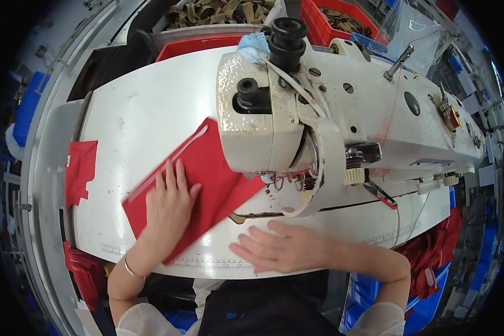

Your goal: Sewing pieces of red fabric together using an industrial sewing machine.

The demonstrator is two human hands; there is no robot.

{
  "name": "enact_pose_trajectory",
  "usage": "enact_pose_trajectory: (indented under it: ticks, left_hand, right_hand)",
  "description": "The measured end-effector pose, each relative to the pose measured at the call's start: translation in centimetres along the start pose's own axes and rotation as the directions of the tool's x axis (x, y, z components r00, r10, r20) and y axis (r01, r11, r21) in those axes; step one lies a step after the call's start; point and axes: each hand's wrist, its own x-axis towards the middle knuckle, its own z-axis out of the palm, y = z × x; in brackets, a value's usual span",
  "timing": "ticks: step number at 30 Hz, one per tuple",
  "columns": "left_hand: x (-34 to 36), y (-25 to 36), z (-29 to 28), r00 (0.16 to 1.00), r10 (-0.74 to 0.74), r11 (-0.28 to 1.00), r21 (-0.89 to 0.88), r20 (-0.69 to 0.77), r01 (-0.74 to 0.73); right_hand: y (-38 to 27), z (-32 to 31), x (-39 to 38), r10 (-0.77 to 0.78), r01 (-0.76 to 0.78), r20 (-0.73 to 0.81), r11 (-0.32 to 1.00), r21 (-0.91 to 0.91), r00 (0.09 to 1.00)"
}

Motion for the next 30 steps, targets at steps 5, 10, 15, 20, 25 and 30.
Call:
enact_pose_trajectory:
  ticks: [5,10,15,20,25,30]
  left_hand:
    - [-3.9,3.7,-2.7,0.992,0.063,0.98,0.18,0.111,-0.083]
    - [3.7,3.7,-1.2,0.892,0.27,0.63,-0.633,-0.364,-0.449]
    - [5.0,3.9,0.2,0.94,0.341,0.502,-0.841,-0.025,-0.204]
    - [4.6,4.0,0.3,0.926,0.326,0.571,-0.741,-0.189,-0.353]
    - [4.2,4.1,-0.6,0.976,0.212,0.188,-0.982,0.053,0.012]
    - [4.2,4.4,-1.4,0.985,0.173,0.186,-0.982,0.021,-0.012]
  right_hand:
    - [-4.6,0.2,0.4,0.096,-0.071,0.196,0.989,-0.13,0.976]
    - [-6.5,0.7,0.7,0.175,-0.165,0.134,0.983,-0.08,0.975]
    - [-5.0,1.6,0.5,0.131,-0.134,-0.05,0.989,-0.061,0.99]
    - [0.3,1.9,1.0,0.013,-0.031,-0.074,0.971,-0.237,0.997]
    - [1.1,1.3,-0.2,-0.081,0.067,-0.06,0.974,-0.216,0.995]
    - [1.4,1.0,-0.2,-0.062,0.035,-0.094,0.965,-0.26,0.994]
